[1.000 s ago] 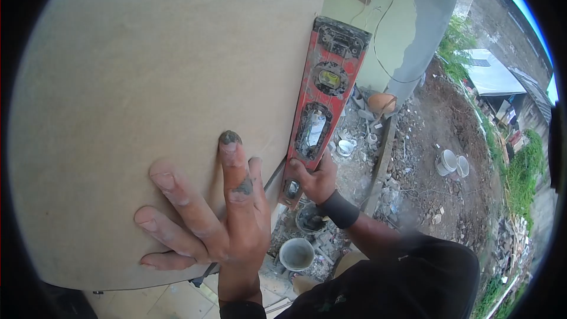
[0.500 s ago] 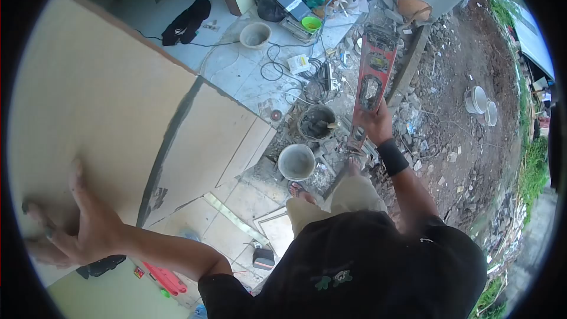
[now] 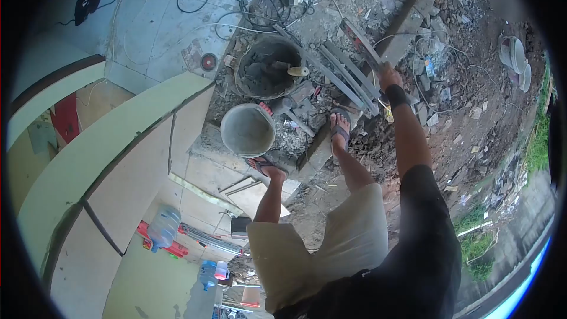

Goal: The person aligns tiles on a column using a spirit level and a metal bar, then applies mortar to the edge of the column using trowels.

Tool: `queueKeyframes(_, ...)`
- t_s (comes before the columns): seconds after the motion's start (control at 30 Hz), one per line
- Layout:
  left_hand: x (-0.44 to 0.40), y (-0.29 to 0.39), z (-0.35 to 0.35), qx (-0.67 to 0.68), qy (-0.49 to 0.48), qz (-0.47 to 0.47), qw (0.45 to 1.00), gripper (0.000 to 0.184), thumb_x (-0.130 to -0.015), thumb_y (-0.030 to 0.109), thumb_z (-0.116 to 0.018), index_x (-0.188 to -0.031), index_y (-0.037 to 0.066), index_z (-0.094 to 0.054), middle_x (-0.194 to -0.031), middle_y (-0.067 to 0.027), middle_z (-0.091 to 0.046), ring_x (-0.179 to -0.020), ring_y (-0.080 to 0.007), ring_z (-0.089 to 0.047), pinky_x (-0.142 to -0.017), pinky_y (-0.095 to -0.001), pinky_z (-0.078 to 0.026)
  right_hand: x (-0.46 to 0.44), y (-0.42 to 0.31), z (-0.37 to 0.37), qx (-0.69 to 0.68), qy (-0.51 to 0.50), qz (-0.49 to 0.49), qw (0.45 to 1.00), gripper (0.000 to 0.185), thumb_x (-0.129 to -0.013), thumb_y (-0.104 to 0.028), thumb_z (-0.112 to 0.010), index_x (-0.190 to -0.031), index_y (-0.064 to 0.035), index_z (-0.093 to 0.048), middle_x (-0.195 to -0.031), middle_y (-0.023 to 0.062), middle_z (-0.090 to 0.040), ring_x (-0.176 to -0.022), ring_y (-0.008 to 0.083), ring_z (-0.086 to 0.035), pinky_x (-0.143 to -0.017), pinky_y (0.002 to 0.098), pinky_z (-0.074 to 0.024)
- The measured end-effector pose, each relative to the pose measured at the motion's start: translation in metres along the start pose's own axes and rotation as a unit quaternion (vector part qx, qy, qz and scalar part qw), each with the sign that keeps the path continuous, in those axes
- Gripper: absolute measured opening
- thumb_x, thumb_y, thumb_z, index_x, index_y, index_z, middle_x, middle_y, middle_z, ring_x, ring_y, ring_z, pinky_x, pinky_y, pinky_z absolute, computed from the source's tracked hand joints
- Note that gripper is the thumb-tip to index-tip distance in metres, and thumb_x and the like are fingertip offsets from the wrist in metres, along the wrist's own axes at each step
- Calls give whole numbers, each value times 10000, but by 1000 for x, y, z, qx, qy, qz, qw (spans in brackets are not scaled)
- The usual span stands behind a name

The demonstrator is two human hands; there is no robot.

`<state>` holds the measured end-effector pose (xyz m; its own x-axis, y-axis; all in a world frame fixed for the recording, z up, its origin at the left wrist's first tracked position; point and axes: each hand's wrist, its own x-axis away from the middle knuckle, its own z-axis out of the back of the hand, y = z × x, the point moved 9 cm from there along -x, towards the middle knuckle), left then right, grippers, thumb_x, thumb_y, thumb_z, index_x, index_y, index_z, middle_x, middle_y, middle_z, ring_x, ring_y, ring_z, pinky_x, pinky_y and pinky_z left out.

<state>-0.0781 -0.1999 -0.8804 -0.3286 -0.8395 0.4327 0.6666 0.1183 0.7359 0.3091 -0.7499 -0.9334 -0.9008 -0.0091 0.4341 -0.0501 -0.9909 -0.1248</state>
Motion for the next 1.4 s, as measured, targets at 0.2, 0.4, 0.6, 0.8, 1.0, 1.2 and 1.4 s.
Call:
queueKeyframes(0.2, -11, -212, -37, -1, 54, 141, 988, 760, -1009, 607, -226, -1579, 173, 28, -1641, 30, -25, -1501, -181, -97, -1217, -358, -64, -55, -7, -57, 13, -6, -132, 991, 246, -972, -220, -477, -1200, -171, -556, -1169, 225, -631, -1103, 433, -611, -901, 500, -500)
queueKeyframes(0.4, -12, -231, -39, -12, 52, 134, 990, 725, -1025, 548, -222, -1575, 133, 4, -1643, -3, -33, -1505, -189, -79, -1220, -352, -49, -75, 10, -85, 34, 2, -148, 988, 327, -973, -277, -464, -1273, -218, -581, -1249, 175, -612, -1178, 393, -585, -1002, 492, -451)
queueKeyframes(0.6, -21, -211, -31, -47, 64, 107, 991, 691, -1041, 490, -217, -1570, 93, -19, -1645, -36, -42, -1510, -197, -61, -1224, -346, -34, -73, 3, -71, 68, 72, -130, 987, 381, -924, -240, -542, -1302, -195, -562, -1303, 173, -564, -1207, 386, -539, -1002, 517, -429)
queueKeyframes(0.8, -22, -186, -27, -67, 62, 105, 990, 656, -1058, 432, -213, -1566, 53, -42, -1647, -69, -50, -1515, -205, -42, -1227, -340, -20, 29, -145, -101, -183, 15, 86, 979, 259, -861, -145, -602, -1096, -38, -591, -1081, 246, -604, -1005, 449, -587, -865, 500, -489)
queueKeyframes(1.0, -26, -160, -36, -107, 20, 93, 990, 623, -1074, 374, -209, -1561, 14, -65, -1649, -101, -59, -1519, -213, -24, -1231, -334, -5, 170, -294, -246, -201, -382, 79, 898, 456, -864, -397, -634, -1133, -29, -621, -1172, 294, -620, -1061, 458, -614, -900, 499, -501)
queueKeyframes(1.2, -39, -165, -24, -107, 10, 125, 986, 583, -1068, 314, -150, -1555, 1, -73, -1645, -127, -68, -1518, -228, -61, -1238, -343, -26, 186, -351, -354, -284, -276, -26, 918, 506, -852, -327, -629, -1197, 35, -548, -1173, 306, -626, -1144, 442, -594, -947, 518, -473)
queueKeyframes(1.4, -26, -194, -20, 36, 28, 110, 993, 569, -1065, 260, -236, -1560, 17, -95, -1653, -91, -59, -1518, -215, -55, -1231, -340, -42, 205, -332, -343, -243, -203, -18, 948, 385, -832, -260, -644, -1105, 4, -582, -999, 273, -670, -999, 463, -630, -845, 517, -506)
